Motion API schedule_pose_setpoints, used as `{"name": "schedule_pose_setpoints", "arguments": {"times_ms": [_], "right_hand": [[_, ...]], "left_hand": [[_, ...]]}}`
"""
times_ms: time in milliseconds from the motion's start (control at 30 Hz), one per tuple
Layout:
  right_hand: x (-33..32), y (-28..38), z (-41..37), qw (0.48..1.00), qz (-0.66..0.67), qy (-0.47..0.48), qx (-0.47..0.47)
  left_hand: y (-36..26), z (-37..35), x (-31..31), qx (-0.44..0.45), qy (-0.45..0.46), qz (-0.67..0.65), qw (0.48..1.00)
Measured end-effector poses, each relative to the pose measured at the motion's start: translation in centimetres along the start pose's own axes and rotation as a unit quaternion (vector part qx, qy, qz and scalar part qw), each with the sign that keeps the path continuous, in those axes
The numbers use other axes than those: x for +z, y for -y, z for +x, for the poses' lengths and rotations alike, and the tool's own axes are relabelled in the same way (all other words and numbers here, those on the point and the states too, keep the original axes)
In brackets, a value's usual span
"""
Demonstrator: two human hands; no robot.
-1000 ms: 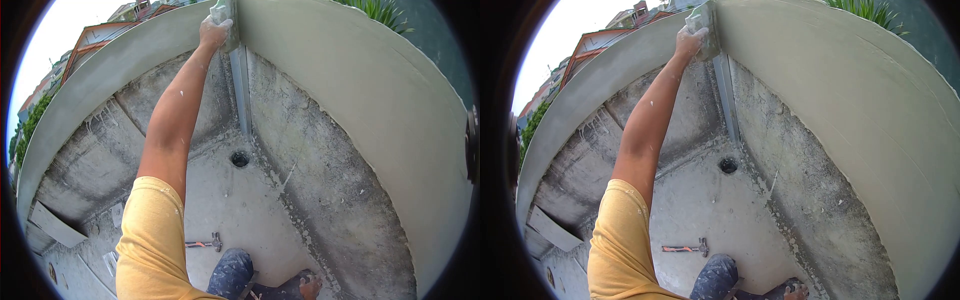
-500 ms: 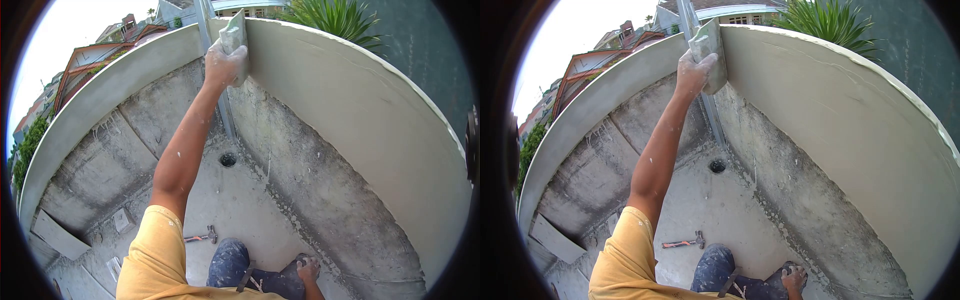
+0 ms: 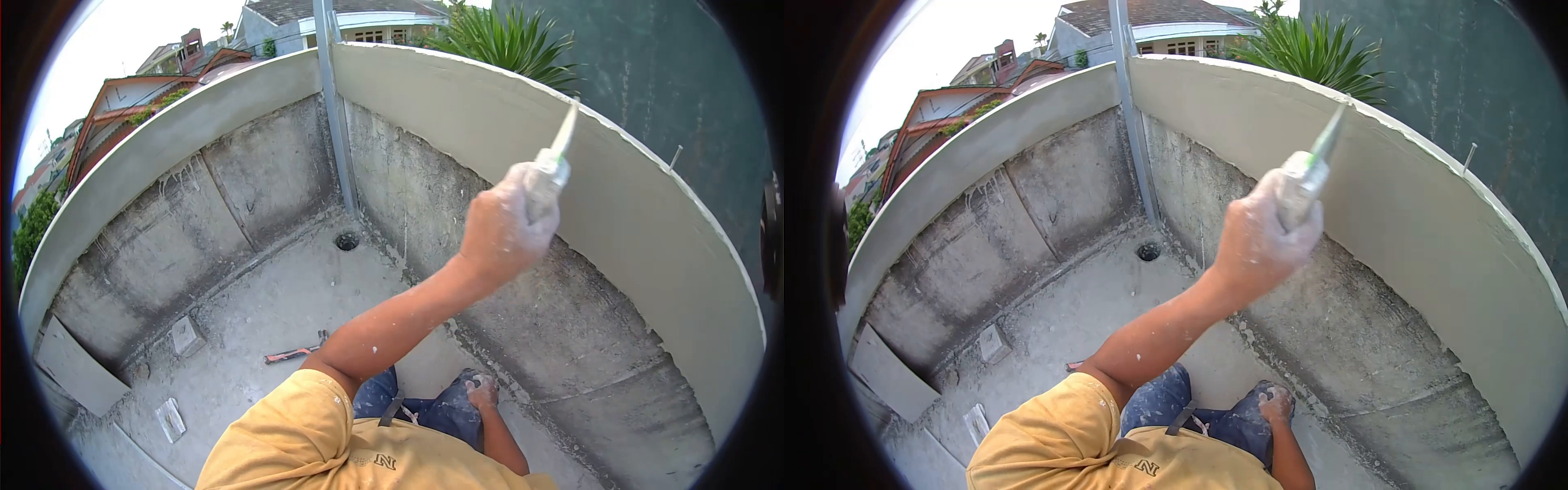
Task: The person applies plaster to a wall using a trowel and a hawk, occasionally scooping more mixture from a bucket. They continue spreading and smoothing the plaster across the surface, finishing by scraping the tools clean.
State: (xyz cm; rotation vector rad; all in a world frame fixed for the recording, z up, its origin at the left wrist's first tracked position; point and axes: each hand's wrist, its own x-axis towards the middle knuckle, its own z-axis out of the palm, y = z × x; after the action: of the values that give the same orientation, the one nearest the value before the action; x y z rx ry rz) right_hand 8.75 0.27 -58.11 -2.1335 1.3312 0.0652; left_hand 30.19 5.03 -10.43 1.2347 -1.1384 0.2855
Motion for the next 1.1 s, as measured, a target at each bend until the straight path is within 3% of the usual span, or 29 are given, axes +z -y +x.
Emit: {"name": "schedule_pose_setpoints", "arguments": {"times_ms": [100,200,333,467,500,600,667,767,900,1033,1100], "right_hand": [[-0.2,-0.6,-0.9,1.0,0.011,-0.026,-0.001],[-0.1,-0.5,-1.0,0.999,0.041,-0.03,0.013],[-0.3,1.3,-1.7,0.999,0.019,-0.023,0.037],[-0.9,2.9,-1.5,0.999,-0.023,-0.021,0.043],[-0.7,3.0,-1.5,0.998,-0.035,-0.02,0.042],[0.2,1.8,-0.6,0.998,-0.033,0.002,0.044],[0.0,1.8,-1.3,0.999,-0.021,-0.009,0.046],[0.0,1.4,-1.9,0.999,-0.008,-0.022,0.043],[0.0,1.9,-2.5,0.998,-0.002,-0.02,0.052],[0.1,2.5,-2.8,0.998,-0.026,-0.009,0.057],[0.1,2.9,-3.0,0.998,-0.047,0.005,0.051]], "left_hand": [[5.2,4.9,-5.0,-0.11,-0.107,0.079,0.985],[10.5,10.5,-7.7,-0.058,-0.206,0.234,0.948],[13.9,13.5,-3.8,-0.067,-0.175,0.252,0.949],[9.5,7.5,1.6,-0.053,-0.078,0.201,0.975],[8.3,5.5,1.2,-0.005,-0.054,0.187,0.981],[7.1,4.1,-3.9,-0.059,-0.032,0.08,0.995],[11.7,6.7,-7.7,-0.142,-0.079,0.098,0.982],[20.1,11.6,-11.9,-0.153,-0.167,0.136,0.964],[19.9,14.8,-10.7,-0.13,-0.109,0.122,0.978],[11.9,11.7,-5.4,-0.102,-0.072,0.143,0.982],[8.1,8.5,-2.0,-0.045,-0.031,0.145,0.988]]}}
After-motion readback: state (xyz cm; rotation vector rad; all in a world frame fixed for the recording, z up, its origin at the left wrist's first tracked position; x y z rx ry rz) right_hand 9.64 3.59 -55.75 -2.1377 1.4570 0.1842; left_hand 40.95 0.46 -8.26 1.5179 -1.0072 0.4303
